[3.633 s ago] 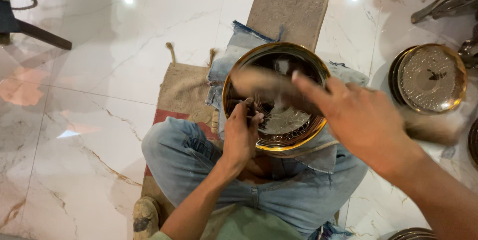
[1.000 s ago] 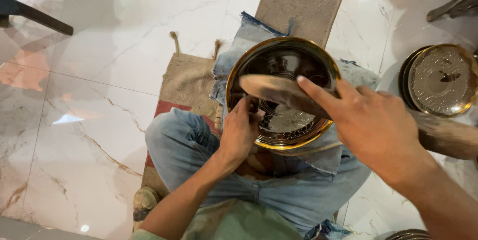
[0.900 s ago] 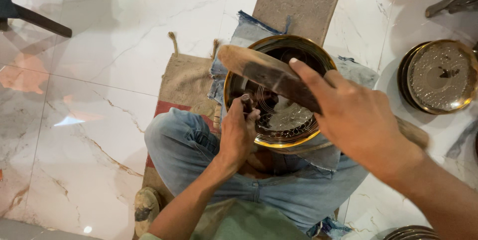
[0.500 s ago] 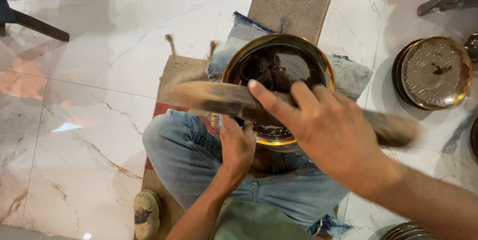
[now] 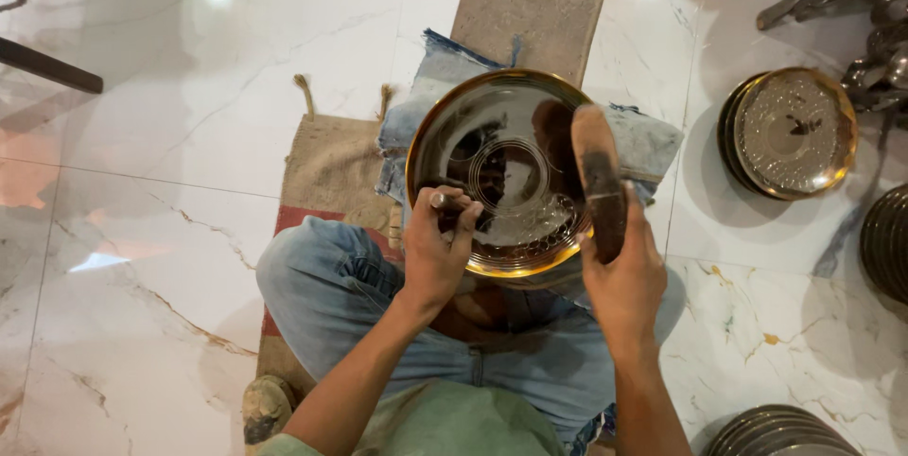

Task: The person sits cross-legged on the floor with a brass plate resting on a cushion on their lap. They hold a punch against the plate's surface with one hand and repeatedly strike it with a hammer in the other hand, working around the plate to emboss a decorative pattern into the metal.

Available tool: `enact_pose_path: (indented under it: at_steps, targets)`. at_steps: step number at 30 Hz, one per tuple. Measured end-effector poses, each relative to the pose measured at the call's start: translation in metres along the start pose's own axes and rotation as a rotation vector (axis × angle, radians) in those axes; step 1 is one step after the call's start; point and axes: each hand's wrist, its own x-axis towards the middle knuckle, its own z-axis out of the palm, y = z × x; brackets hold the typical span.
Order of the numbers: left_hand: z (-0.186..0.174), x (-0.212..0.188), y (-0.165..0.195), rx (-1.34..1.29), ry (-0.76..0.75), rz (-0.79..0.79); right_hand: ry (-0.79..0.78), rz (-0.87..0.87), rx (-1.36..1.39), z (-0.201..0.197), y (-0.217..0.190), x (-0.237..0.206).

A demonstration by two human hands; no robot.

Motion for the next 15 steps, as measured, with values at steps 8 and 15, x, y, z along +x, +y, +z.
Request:
enact_pose_path:
  at_steps: [8,15]
  targets:
    - [-0.009,0.049,0.016,0.053,-0.638,0.227,0.297,0.183,0.44,-0.009,0.038,-0.078]
    - [0.038,0.09,0.029,0.246,-1.433,0.523,0.051,0.657,0.36,-0.025,0.031,-0.137]
